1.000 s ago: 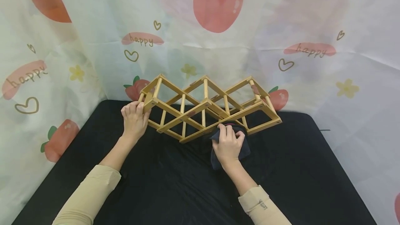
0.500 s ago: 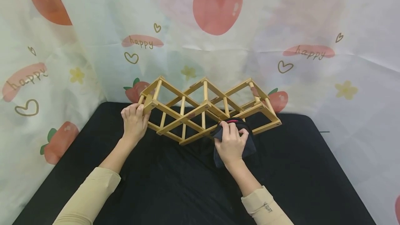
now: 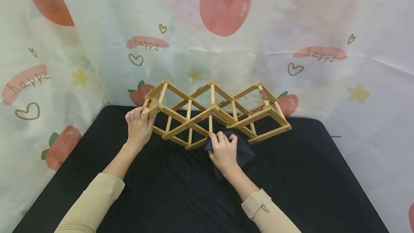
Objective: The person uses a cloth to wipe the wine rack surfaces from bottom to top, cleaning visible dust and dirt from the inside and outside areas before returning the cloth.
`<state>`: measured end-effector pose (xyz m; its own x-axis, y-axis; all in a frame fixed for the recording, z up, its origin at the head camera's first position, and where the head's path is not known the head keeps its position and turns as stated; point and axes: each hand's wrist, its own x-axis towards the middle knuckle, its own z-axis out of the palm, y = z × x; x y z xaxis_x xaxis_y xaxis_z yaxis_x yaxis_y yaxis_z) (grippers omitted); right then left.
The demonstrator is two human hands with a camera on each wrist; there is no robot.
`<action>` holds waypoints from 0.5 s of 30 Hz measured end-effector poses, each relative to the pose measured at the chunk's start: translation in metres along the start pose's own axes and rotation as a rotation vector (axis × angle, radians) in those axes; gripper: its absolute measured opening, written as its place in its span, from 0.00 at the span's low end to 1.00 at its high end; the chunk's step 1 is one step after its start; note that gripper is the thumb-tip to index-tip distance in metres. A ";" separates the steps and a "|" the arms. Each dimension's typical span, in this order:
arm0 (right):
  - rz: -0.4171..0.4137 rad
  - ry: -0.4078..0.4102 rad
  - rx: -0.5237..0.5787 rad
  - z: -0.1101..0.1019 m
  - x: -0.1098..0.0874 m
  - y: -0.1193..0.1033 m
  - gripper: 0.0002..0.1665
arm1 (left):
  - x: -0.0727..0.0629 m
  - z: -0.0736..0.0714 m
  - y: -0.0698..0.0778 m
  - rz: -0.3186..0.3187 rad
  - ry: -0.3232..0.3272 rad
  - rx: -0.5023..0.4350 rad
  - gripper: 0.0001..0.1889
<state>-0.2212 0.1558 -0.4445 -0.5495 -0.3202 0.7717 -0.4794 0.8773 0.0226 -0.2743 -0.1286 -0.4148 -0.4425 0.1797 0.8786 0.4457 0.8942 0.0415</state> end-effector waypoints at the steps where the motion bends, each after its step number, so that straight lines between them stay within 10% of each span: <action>1: -0.010 -0.011 -0.004 0.001 0.000 -0.001 0.25 | 0.000 0.000 0.000 0.001 0.000 -0.003 0.19; 15: 0.085 0.100 -0.061 -0.022 0.006 0.017 0.24 | 0.000 0.001 -0.001 0.000 -0.008 0.018 0.19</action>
<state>-0.2174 0.1764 -0.4251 -0.5142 -0.2093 0.8317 -0.3899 0.9208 -0.0093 -0.2751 -0.1288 -0.4149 -0.4485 0.1832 0.8748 0.4317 0.9014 0.0326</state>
